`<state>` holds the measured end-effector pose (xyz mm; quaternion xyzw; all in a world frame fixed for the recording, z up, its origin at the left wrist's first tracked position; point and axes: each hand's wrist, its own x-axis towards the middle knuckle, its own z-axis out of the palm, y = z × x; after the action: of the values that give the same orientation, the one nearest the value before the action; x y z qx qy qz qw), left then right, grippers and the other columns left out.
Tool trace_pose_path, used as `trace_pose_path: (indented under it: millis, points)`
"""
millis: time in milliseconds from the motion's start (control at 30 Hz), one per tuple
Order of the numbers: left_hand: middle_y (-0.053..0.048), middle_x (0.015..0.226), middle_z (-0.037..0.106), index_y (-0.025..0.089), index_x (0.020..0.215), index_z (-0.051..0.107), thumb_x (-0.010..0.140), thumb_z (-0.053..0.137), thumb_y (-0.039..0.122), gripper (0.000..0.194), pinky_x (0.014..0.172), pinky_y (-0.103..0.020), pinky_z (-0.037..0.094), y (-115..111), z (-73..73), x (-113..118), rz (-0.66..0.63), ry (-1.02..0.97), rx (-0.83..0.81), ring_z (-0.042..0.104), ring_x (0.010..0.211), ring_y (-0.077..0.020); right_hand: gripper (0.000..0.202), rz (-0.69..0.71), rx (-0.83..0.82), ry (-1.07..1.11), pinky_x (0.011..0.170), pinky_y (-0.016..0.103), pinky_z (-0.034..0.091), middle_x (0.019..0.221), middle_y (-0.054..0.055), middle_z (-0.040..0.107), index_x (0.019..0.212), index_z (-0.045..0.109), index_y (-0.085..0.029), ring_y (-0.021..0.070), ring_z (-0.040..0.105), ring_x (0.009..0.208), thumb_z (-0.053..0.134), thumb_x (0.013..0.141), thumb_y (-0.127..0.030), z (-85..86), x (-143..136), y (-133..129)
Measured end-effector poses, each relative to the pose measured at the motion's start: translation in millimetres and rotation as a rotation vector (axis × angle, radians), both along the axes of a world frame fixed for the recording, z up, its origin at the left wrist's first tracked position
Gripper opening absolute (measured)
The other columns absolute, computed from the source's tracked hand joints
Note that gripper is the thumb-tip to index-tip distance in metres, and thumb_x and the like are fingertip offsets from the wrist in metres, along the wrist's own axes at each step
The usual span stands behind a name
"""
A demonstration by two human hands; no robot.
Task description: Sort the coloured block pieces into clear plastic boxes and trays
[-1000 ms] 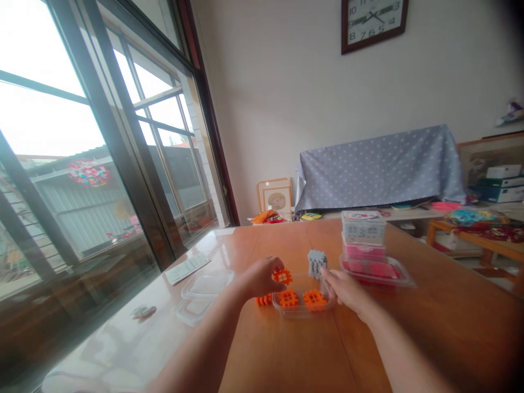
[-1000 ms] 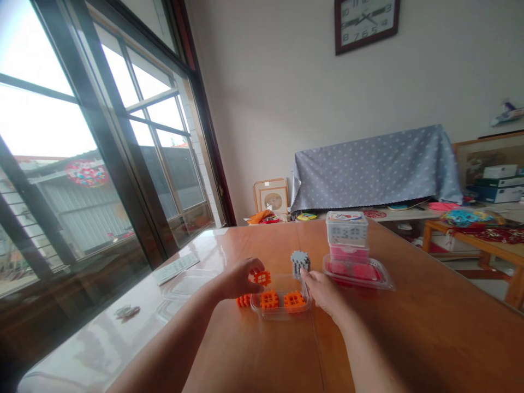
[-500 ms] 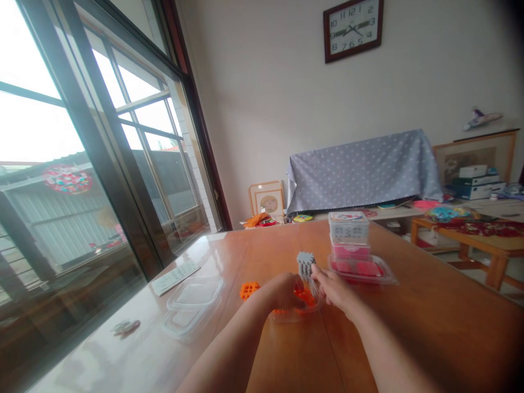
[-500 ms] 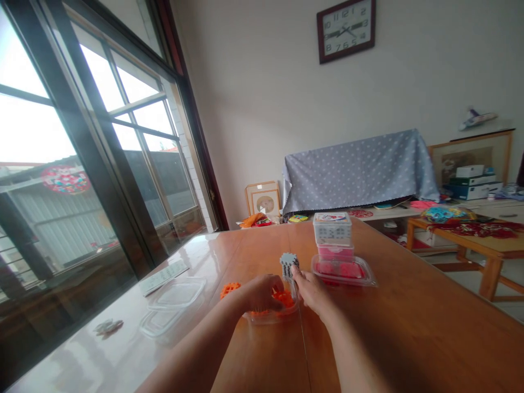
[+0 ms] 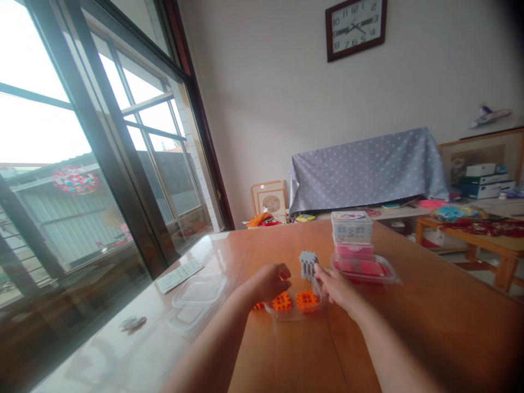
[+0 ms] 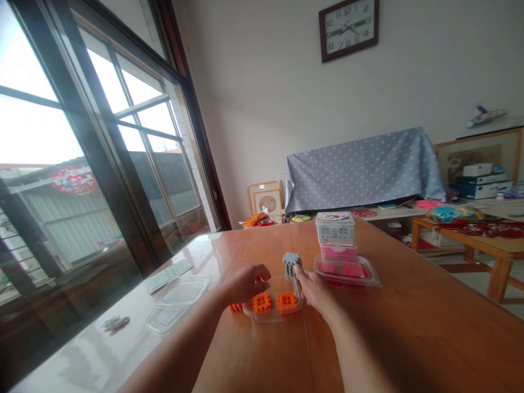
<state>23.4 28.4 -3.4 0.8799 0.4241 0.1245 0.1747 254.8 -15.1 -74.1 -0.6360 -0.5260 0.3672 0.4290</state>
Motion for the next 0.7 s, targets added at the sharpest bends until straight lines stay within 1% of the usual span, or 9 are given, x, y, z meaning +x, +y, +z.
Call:
trace_pose_path:
  millis: [100, 200, 300, 367, 433, 533, 600, 700]
  points:
    - [-0.007, 0.103, 0.075, 0.019, 0.103, 0.069, 0.086, 0.061, 0.03, 0.022, 0.077, -0.029, 0.055, 6, 12.9, -28, -0.003, -0.087, 0.042, 0.07, 0.091, -0.0209, 0.067, -0.003, -0.004, -0.004, 0.047, 0.027, 0.032, 0.05, -0.005, 0.05, 0.103, 0.068, -0.014, 0.0138, 0.047, 0.04, 0.033, 0.095, -0.071, -3.1, 1, 1]
    - [-0.008, 0.105, 0.074, 0.018, 0.103, 0.069, 0.084, 0.062, 0.026, 0.022, 0.078, -0.03, 0.056, 13, 25.3, -60, 0.069, -0.106, 0.056, 0.07, 0.093, -0.0218, 0.065, 0.003, -0.005, -0.005, 0.048, 0.027, 0.032, 0.05, -0.005, 0.05, 0.1, 0.067, -0.015, 0.0135, 0.047, 0.04, 0.035, 0.095, -0.071, -6.2, 1, 2]
    - [-0.01, 0.113, 0.073, 0.017, 0.11, 0.068, 0.079, 0.068, 0.025, 0.032, 0.084, -0.033, 0.057, 16, 31.7, -87, 0.13, -0.056, 0.028, 0.069, 0.1, -0.0239, 0.063, -0.012, -0.001, 0.008, 0.049, 0.027, 0.033, 0.05, -0.005, 0.05, 0.1, 0.066, -0.016, 0.0132, 0.046, 0.041, 0.036, 0.095, -0.071, -7.9, 1, 2]
    - [-0.011, 0.119, 0.071, 0.017, 0.116, 0.066, 0.076, 0.072, 0.027, 0.041, 0.089, -0.036, 0.056, 15, 31.0, -98, 0.142, 0.001, 0.004, 0.068, 0.105, -0.0256, 0.061, -0.019, -0.003, 0.014, 0.05, 0.027, 0.033, 0.051, -0.006, 0.05, 0.099, 0.065, -0.017, 0.0129, 0.045, 0.041, 0.037, 0.094, -0.072, -8.3, 1, 2]
    - [-0.01, 0.124, 0.069, 0.018, 0.121, 0.064, 0.073, 0.076, 0.027, 0.05, 0.093, -0.037, 0.055, 12, 27.4, -103, 0.143, 0.063, -0.012, 0.066, 0.11, -0.0268, 0.06, -0.016, 0.0, 0.01, 0.051, 0.027, 0.033, 0.051, -0.006, 0.05, 0.096, 0.064, -0.018, 0.0127, 0.045, 0.042, 0.037, 0.094, -0.072, -8.5, 1, 1]
    - [-0.01, 0.13, 0.067, 0.02, 0.127, 0.061, 0.07, 0.079, 0.027, 0.06, 0.098, -0.038, 0.053, 6, 20.4, -101, 0.134, 0.137, -0.012, 0.064, 0.116, -0.0278, 0.059, -0.012, 0.007, -0.006, 0.051, 0.028, 0.033, 0.052, -0.005, 0.05, 0.089, 0.063, -0.018, 0.0129, 0.046, 0.043, 0.039, 0.094, -0.072, -9.1, 1, 1]
    - [-0.01, 0.131, 0.066, 0.021, 0.13, 0.06, 0.07, 0.079, 0.028, 0.063, 0.099, -0.037, 0.052, 3, 16.6, -97, 0.125, 0.165, -0.004, 0.063, 0.119, -0.0284, 0.06, -0.009, 0.016, -0.017, 0.05, 0.028, 0.033, 0.052, -0.004, 0.05, 0.087, 0.063, -0.018, 0.0131, 0.046, 0.043, 0.039, 0.093, -0.073, -9.7, 0, 1]
    - [-0.01, 0.129, 0.067, 0.021, 0.13, 0.061, 0.07, 0.08, 0.029, 0.063, 0.097, -0.036, 0.052, 3, 13.1, -92, 0.093, 0.191, 0.002, 0.063, 0.117, -0.0286, 0.06, -0.006, 0.017, -0.028, 0.05, 0.028, 0.033, 0.051, -0.004, 0.051, 0.091, 0.065, -0.017, 0.0139, 0.047, 0.043, 0.038, 0.094, -0.071, -10.4, 0, 3]
